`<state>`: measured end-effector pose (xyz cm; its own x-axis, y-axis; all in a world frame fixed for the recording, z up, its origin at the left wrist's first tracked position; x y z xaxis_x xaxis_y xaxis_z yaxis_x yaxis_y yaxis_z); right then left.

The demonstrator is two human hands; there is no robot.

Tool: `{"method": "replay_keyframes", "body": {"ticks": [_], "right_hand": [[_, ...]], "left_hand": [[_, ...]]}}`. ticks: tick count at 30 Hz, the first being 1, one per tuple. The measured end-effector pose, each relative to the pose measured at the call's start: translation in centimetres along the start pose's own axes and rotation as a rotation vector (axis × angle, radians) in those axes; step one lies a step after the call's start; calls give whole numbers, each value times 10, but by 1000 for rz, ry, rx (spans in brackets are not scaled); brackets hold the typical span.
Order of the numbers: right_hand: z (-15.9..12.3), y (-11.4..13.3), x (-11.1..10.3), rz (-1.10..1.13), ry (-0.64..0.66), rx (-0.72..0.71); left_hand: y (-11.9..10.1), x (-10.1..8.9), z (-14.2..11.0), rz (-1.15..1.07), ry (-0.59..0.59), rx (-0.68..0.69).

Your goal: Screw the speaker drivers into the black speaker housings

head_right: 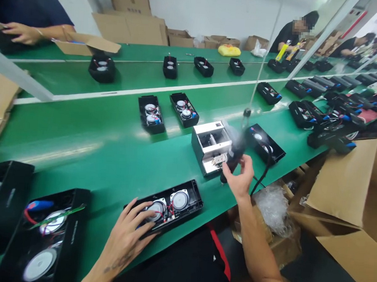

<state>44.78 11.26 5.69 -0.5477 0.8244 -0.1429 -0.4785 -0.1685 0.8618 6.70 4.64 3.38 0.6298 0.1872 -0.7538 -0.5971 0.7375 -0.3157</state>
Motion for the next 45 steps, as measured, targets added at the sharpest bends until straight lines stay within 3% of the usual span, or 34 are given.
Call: {"method": "replay_keyframes", "body": {"ticks": [2,4,7,14,17,20,26,32,38,45], "right_hand": [[-12,-1,0,197,54,56],[-19,-2,6,352,256,168],[-13,2,15,401,438,256],[36,49,24,461,51,89],[43,66,40,443,84,34],[40,65,50,372,157,42],[12,59,36,333,379,197],[-33,103,8,738,332,195],[-77,116,28,813,517,117],[-87,111,36,740,514,78]], "left_hand": [[0,-1,3,-5,-29,22],[0,-1,3,-20,-73,14],[1,4,-3,-32,-144,-20],[2,17,2,-5,-185,-77],[-1,17,12,27,-168,-53],[-2,16,18,22,-179,-53],[-5,19,14,28,-206,-54],[-8,17,13,51,-166,-23],[-10,14,14,55,-136,-37],[-11,13,17,30,-134,-44]]}}
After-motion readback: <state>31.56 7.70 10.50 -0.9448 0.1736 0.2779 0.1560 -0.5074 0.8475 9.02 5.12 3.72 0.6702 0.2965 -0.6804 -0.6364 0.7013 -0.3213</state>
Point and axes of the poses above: each hand's wrist, its own z-axis towards the middle knuckle, its own x-axis out of the palm, y = z × x, the point moved 3 cm from there along z, towards the middle knuckle, and after that the axes turned 10 degrees about -y, right-handed, at the moved point
